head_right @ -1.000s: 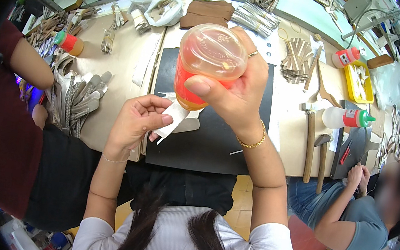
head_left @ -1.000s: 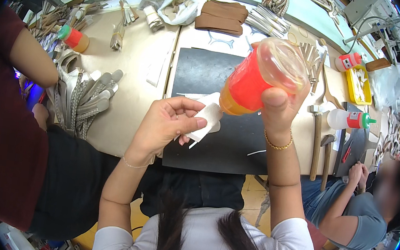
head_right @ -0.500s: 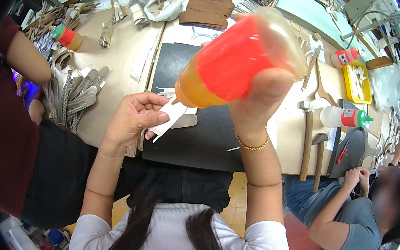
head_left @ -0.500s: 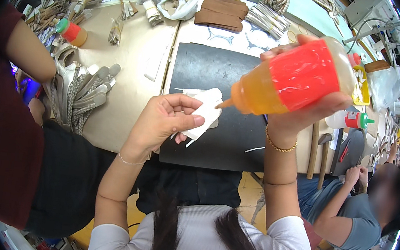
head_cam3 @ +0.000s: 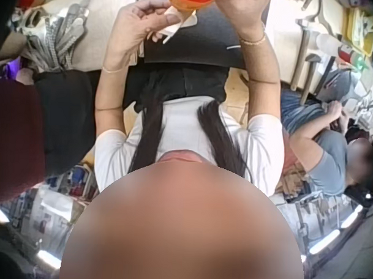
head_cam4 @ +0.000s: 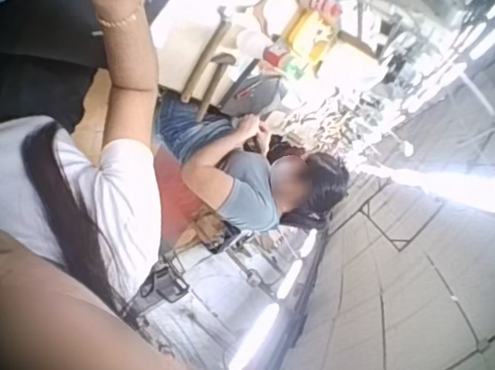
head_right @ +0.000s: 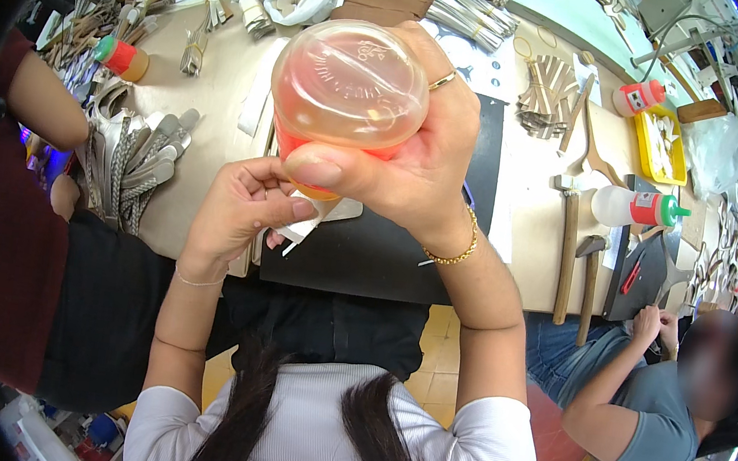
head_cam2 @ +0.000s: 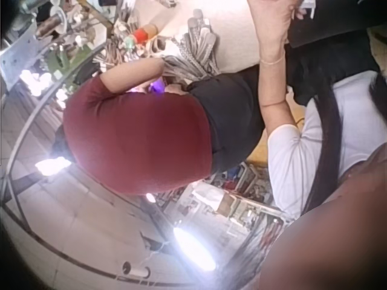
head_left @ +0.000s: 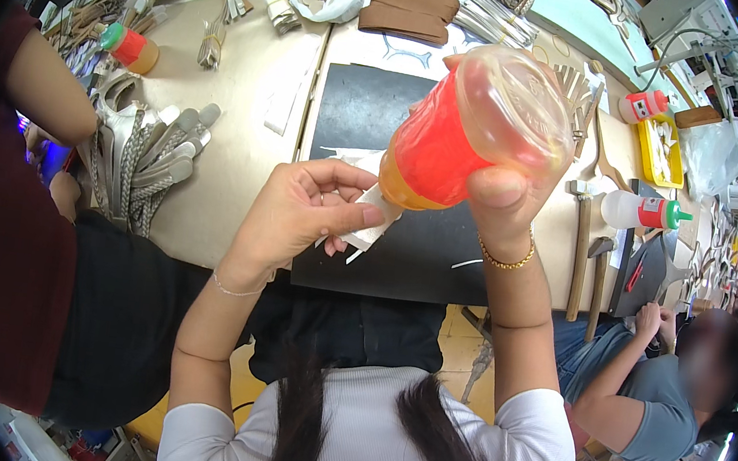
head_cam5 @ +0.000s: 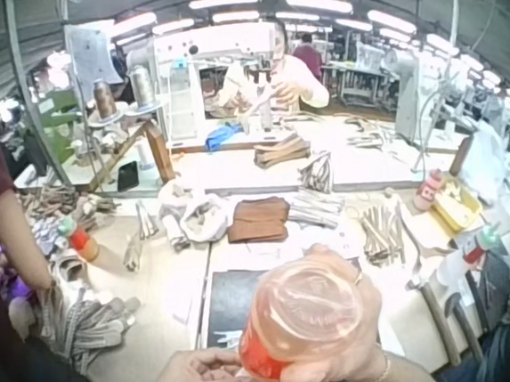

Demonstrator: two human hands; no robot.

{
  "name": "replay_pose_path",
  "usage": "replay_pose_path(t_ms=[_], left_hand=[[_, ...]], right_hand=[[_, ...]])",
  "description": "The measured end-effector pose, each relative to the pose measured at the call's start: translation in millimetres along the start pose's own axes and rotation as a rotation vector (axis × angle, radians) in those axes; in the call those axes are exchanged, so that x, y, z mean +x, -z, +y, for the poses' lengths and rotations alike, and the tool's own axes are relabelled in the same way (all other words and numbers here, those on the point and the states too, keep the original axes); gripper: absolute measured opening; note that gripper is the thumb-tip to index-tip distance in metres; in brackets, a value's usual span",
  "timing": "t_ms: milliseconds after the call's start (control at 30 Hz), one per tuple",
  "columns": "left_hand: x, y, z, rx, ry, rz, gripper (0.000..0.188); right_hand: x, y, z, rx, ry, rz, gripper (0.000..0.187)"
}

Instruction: The person applies glue from a red-capped bottle to the edges of small white fabric pieces on a black mat. They handle the pieces one at a time, apply glue, and place them back on the mat. Other workers are visible in the background.

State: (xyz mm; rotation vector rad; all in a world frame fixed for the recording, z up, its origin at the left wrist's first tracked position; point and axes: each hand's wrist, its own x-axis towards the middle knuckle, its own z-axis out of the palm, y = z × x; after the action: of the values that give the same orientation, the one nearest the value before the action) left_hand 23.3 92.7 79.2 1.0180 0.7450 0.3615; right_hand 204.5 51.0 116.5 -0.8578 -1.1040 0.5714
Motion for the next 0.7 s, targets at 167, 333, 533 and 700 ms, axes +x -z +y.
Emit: replay_pose_path(t_ms=[167, 333, 533, 700], left_hand=[[0.7, -0.4, 0.8, -0.052, 0.0, 0.0, 0.031], [2.2, -1.0, 1.1, -0.046, 0.015, -0.014, 0.031], [3.1, 21.4, -15.3, -0.014, -0.006, 0.089, 0.02], [23.7, 83.6, -38.9, 0.23, -0.22, 0.516, 0.017]], right_hand=[[-1.9, 0.5, 0.1, 0.004, 0.002, 0.001, 0.066], [-7.7, 0.6, -1.6, -0.096, -0.117, 0.024, 0.097], [-4.2, 21.3, -0.9, 0.082, -0.051, 0.236, 0.112], [7.1, 56.8, 4.7, 0.517, 0.06, -0.072, 0.103]])
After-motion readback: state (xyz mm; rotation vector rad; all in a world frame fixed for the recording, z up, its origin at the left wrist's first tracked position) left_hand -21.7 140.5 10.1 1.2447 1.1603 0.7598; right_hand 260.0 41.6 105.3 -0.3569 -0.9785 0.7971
